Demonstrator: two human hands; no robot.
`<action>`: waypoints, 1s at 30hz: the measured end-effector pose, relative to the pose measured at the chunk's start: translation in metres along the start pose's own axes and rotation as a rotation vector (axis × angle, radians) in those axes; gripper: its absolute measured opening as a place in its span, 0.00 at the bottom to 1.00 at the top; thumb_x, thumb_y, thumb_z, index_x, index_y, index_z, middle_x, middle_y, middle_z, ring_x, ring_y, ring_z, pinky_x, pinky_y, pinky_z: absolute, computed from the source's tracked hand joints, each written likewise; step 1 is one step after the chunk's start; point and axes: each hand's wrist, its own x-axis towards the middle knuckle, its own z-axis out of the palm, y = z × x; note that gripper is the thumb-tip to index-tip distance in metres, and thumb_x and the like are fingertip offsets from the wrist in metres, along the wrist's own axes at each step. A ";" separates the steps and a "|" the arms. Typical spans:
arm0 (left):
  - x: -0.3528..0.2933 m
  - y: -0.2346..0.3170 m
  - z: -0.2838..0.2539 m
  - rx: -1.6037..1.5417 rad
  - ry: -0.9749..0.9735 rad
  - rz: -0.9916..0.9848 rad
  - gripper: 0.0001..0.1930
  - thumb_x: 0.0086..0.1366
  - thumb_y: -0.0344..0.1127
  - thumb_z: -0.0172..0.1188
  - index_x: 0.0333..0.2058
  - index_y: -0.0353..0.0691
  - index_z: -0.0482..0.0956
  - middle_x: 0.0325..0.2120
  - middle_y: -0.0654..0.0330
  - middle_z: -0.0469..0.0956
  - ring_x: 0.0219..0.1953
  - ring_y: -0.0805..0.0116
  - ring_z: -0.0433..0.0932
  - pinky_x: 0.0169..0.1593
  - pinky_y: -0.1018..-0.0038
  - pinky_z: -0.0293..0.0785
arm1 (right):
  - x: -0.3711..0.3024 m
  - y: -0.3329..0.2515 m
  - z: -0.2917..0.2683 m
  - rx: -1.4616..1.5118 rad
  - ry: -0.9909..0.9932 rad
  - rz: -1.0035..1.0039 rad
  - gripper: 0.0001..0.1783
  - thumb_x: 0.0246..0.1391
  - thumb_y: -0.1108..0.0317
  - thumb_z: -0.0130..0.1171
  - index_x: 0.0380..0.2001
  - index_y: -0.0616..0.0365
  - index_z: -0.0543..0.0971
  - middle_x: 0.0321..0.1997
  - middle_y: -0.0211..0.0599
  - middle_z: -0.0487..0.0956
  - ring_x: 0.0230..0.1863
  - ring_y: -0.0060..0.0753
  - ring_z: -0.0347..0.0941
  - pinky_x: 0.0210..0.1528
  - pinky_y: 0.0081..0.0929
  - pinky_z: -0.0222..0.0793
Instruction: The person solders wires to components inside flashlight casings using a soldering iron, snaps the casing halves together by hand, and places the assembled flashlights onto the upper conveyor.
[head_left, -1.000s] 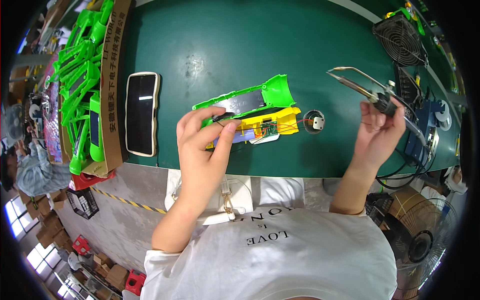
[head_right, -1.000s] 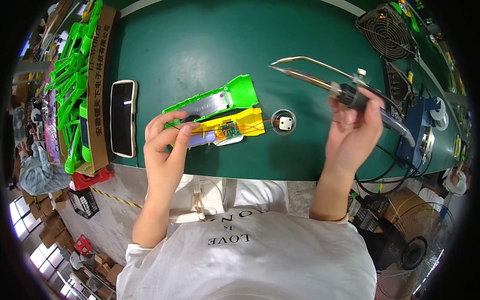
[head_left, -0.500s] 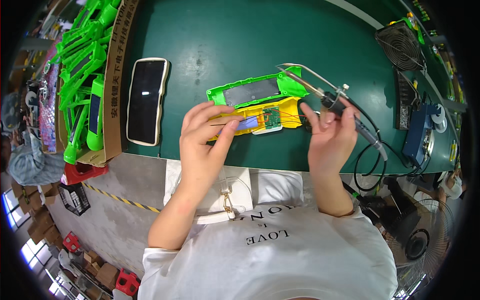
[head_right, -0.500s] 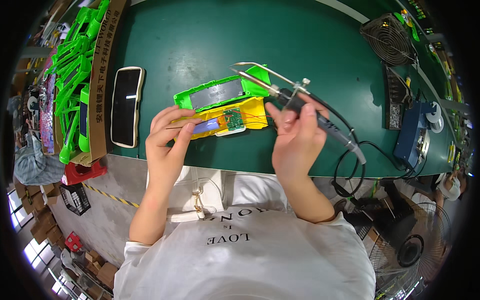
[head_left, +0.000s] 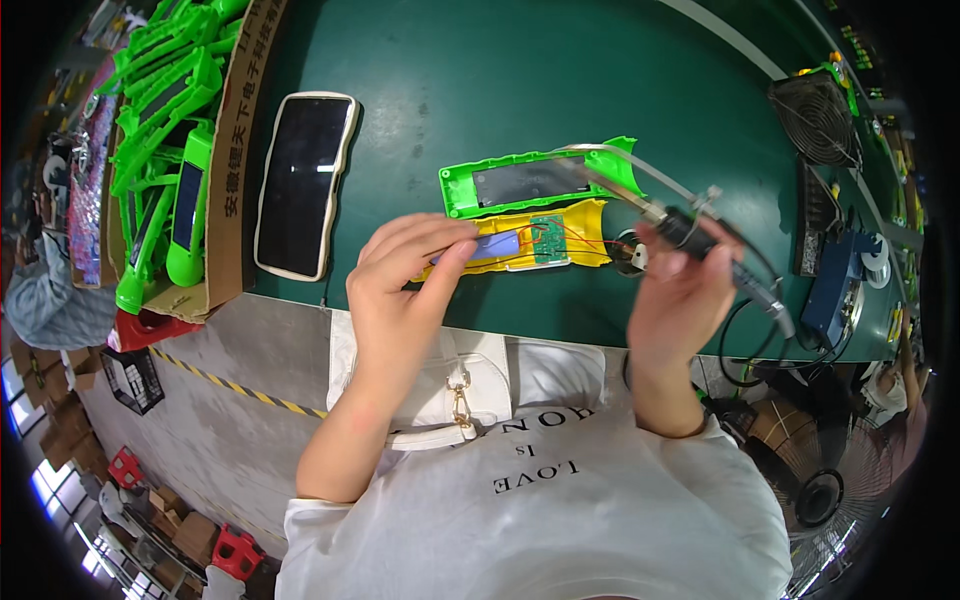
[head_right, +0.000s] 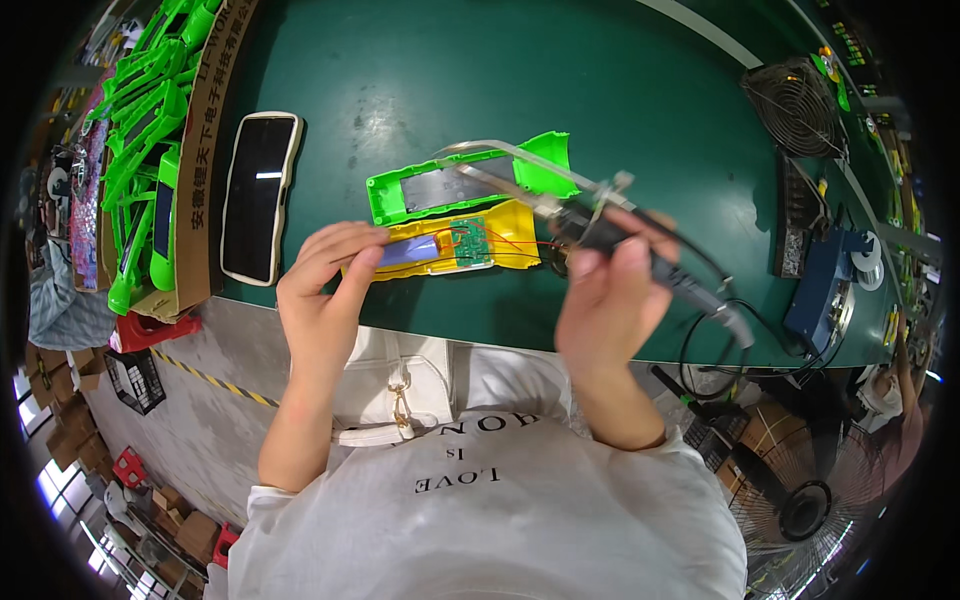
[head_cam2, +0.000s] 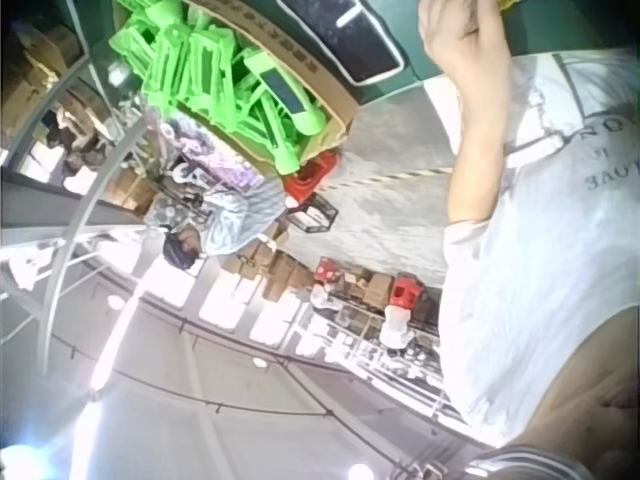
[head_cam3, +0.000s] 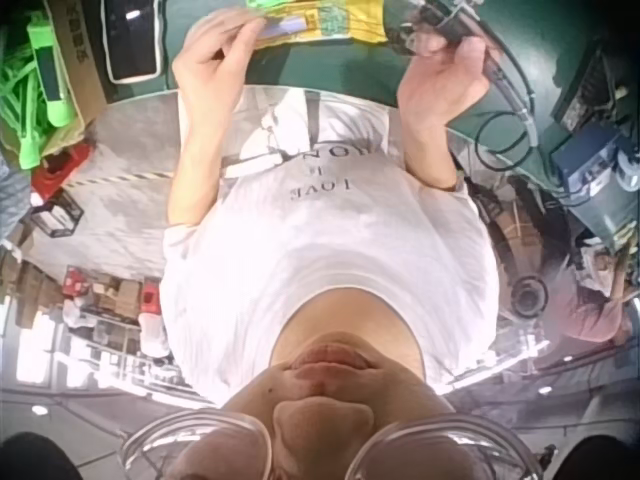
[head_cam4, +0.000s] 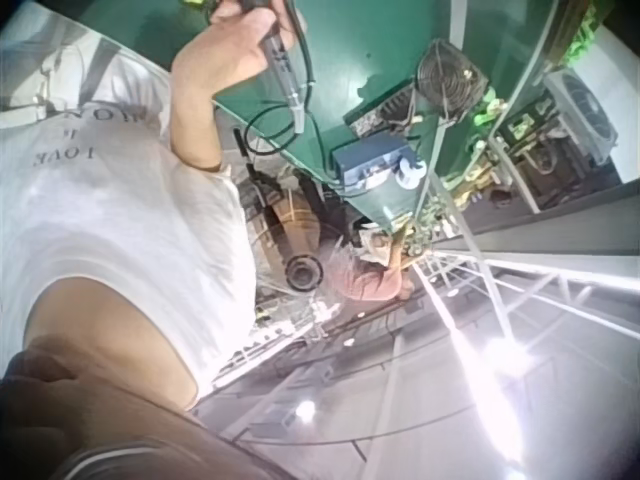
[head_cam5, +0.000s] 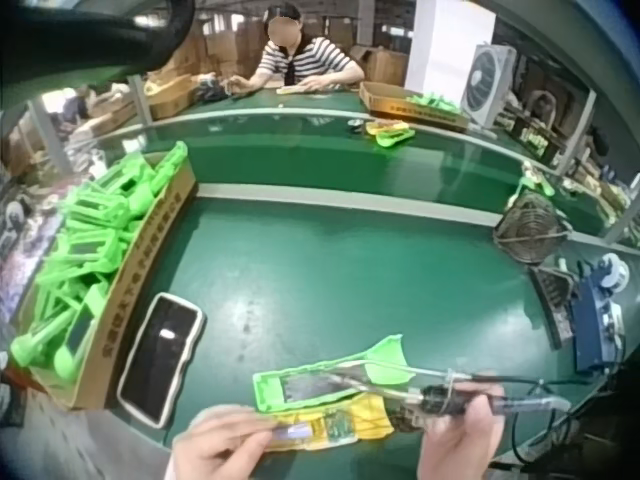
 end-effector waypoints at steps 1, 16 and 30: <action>0.003 0.002 0.003 -0.003 0.039 0.001 0.04 0.49 0.26 0.58 0.26 0.37 0.79 0.28 0.59 0.78 0.35 0.64 0.74 0.42 0.73 0.67 | 0.009 -0.008 0.009 0.020 0.073 -0.036 0.14 0.53 0.63 0.45 0.35 0.65 0.67 0.27 0.35 0.67 0.24 0.22 0.63 0.34 0.31 0.68; 0.023 0.007 0.011 -0.286 -0.091 -0.327 0.04 0.53 0.27 0.57 0.28 0.34 0.74 0.20 0.62 0.73 0.26 0.78 0.73 0.28 0.80 0.70 | 0.073 -0.032 0.008 -0.216 -0.316 -0.082 0.18 0.56 0.60 0.40 0.37 0.66 0.69 0.19 0.29 0.65 0.22 0.19 0.58 0.39 0.32 0.63; 0.059 -0.002 -0.020 0.486 -0.366 0.267 0.04 0.43 0.27 0.59 0.21 0.37 0.76 0.20 0.62 0.69 0.27 0.65 0.67 0.32 0.73 0.62 | 0.075 -0.004 0.012 -0.298 -0.589 0.049 0.06 0.47 0.74 0.51 0.28 0.67 0.72 0.29 0.32 0.67 0.20 0.17 0.62 0.21 0.13 0.58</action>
